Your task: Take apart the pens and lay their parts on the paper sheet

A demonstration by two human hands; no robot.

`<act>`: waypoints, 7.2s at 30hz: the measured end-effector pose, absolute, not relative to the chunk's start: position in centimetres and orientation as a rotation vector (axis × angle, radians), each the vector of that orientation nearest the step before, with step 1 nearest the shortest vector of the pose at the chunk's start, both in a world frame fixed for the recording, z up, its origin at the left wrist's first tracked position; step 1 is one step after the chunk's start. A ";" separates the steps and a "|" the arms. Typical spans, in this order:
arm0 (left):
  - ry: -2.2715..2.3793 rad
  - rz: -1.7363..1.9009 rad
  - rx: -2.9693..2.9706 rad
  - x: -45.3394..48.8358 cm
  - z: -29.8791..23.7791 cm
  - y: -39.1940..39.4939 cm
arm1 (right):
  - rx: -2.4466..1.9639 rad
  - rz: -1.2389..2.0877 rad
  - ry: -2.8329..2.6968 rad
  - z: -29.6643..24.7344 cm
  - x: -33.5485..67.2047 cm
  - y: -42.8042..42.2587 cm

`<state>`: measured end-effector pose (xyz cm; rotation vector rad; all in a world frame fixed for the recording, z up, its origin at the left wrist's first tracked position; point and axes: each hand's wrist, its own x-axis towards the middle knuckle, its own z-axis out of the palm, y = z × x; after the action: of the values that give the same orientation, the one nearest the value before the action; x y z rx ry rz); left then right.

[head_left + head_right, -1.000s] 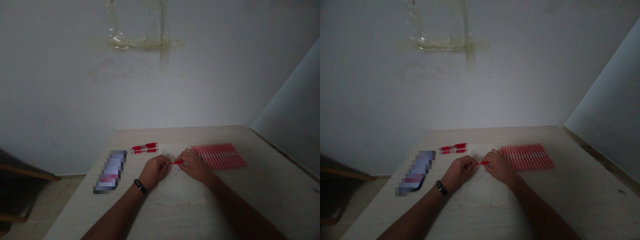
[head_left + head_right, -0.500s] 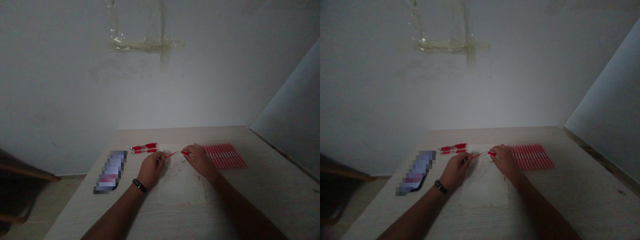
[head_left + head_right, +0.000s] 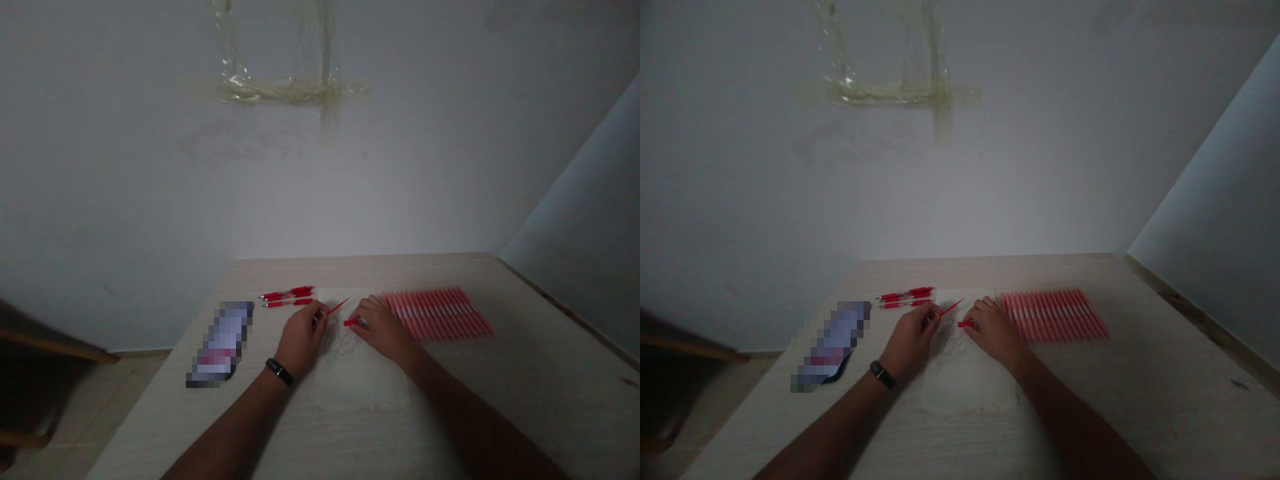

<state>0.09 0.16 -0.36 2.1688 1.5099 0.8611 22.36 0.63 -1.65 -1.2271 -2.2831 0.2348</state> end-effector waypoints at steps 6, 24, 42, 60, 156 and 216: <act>1.481 0.851 2.176 0.1 -0.2 0.2 | -1.233 0.263 -2.308 -1.8 22.4 0.7; 1.355 0.773 2.217 0.4 0.0 -0.1 | -1.235 0.073 -2.071 0.1 26.4 1.8; 1.095 0.691 2.312 1.0 0.0 -0.6 | -1.066 0.229 -2.423 0.1 23.1 -0.4; 1.360 0.885 2.159 0.0 -0.7 0.3 | -1.191 0.226 -2.409 -0.4 25.0 0.5; 1.179 0.799 2.273 0.8 -0.2 -0.4 | -1.145 1.029 -1.856 -2.1 22.8 -0.4; 1.064 0.714 2.514 5.0 -0.4 -0.9 | -1.410 0.451 -1.988 0.6 26.5 0.8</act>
<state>4.95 -0.87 -0.43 2.5138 1.0636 0.7140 26.51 0.82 0.61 -1.4101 -1.9882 0.4509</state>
